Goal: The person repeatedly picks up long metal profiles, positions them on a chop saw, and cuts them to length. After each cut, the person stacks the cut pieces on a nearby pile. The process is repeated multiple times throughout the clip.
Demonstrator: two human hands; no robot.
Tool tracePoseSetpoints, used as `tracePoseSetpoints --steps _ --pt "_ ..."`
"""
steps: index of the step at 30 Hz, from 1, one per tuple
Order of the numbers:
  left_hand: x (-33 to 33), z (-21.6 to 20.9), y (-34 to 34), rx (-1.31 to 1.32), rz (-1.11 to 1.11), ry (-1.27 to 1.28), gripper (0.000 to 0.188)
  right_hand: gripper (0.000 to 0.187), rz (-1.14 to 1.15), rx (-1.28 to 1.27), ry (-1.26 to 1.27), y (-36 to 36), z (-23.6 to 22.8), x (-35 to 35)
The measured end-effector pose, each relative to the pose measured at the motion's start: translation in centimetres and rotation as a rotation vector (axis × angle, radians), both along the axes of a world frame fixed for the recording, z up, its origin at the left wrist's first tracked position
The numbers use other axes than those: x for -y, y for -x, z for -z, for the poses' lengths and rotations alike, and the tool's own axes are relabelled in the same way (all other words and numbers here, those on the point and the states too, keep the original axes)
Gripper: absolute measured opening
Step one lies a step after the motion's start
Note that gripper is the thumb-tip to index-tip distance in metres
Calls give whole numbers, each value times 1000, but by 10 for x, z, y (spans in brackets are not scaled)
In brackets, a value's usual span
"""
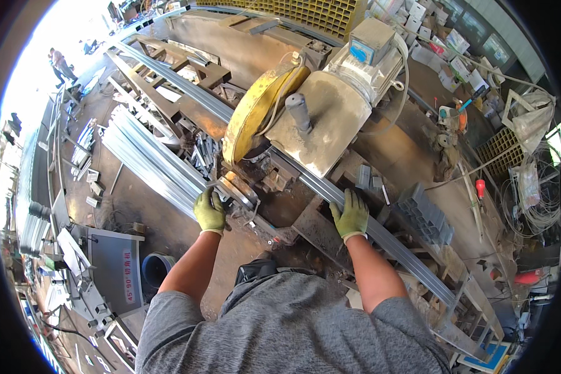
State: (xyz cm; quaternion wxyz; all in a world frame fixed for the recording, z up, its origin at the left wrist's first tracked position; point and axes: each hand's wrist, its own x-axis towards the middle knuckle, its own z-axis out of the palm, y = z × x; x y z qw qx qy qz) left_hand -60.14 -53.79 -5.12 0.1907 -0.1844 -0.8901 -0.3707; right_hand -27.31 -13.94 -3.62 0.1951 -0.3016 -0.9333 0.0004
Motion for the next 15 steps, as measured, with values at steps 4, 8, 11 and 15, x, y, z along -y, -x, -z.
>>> tracePoseSetpoints --steps 4,8,11,15 --pt "4 -1 -21 19 18 -69 37 85 8 31 2 2 -1 0" --pt "7 14 -31 10 10 45 53 86 41 64 59 6 -5 2" --pt "11 35 19 241 -55 -76 67 87 64 108 84 8 -13 4" --pt "28 52 128 664 -175 -305 76 90 120 170 135 9 -22 6"
